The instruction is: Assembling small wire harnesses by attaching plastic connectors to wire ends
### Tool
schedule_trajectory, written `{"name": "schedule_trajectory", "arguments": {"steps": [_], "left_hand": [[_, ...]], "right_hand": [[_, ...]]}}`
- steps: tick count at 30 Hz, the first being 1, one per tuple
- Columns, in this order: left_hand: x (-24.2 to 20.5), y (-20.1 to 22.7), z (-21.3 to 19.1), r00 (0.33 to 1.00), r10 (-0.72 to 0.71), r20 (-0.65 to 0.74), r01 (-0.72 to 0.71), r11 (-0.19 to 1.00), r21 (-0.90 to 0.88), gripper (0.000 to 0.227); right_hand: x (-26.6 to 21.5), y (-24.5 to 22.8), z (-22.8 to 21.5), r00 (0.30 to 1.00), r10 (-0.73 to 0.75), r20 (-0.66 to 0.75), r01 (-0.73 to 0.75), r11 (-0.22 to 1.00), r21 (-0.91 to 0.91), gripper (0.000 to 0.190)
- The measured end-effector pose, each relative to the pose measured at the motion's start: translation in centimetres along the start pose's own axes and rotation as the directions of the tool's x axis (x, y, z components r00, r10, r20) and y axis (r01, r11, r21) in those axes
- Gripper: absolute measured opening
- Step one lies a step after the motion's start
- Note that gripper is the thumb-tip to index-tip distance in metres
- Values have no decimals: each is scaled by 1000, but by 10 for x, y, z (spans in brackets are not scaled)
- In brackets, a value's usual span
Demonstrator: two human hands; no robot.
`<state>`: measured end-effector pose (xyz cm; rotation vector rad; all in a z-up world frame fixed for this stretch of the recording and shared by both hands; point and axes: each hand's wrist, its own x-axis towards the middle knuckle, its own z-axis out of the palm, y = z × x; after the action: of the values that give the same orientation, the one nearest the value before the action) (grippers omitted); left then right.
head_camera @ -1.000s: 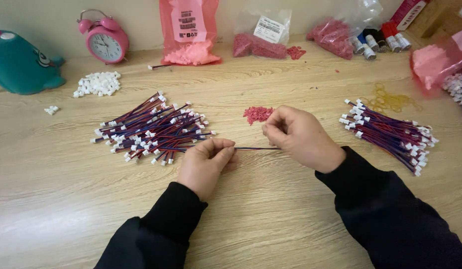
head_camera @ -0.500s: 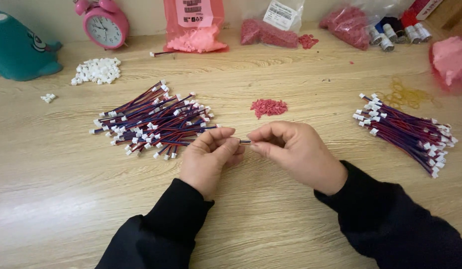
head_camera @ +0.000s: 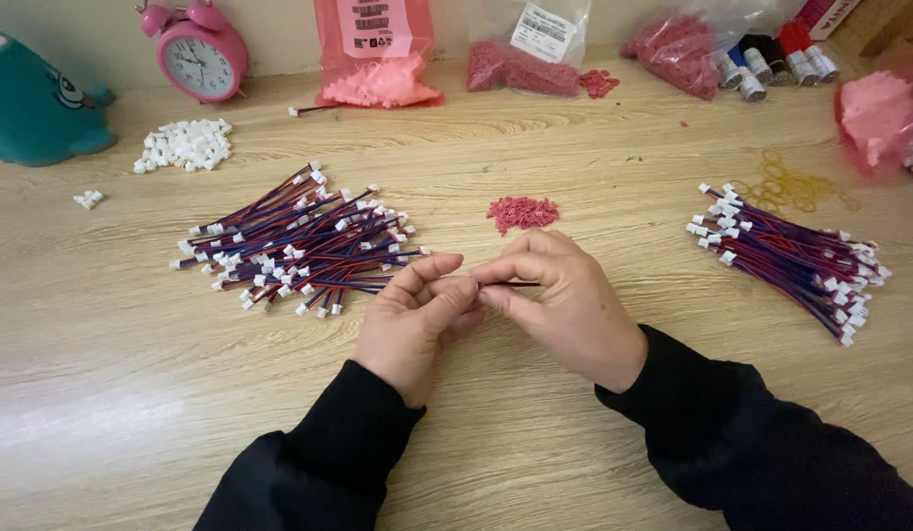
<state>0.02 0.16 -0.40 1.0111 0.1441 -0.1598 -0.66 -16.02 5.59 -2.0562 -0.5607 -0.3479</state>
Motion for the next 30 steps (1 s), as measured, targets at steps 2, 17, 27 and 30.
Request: {"name": "schedule_trajectory", "arguments": {"steps": [2, 17, 27, 30], "left_hand": [[0, 1, 0, 1000, 5, 3, -5, 1000, 4, 35], [0, 4, -1, 1000, 19, 19, -19, 1000, -17, 36], [-9, 4, 0, 996, 59, 61, -64, 995, 77, 32], [-3, -5, -7, 993, 100, 65, -109, 982, 156, 27]], "right_hand": [[-3, 5, 2, 1000, 25, -14, -25, 1000, -6, 15], [0, -14, -2, 999, 19, 26, -20, 998, 53, 7], [-8, -8, 1, 983, 184, 25, -184, 955, 233, 11], [-8, -8, 4, 991, 134, 25, -136, 976, 172, 10]]}}
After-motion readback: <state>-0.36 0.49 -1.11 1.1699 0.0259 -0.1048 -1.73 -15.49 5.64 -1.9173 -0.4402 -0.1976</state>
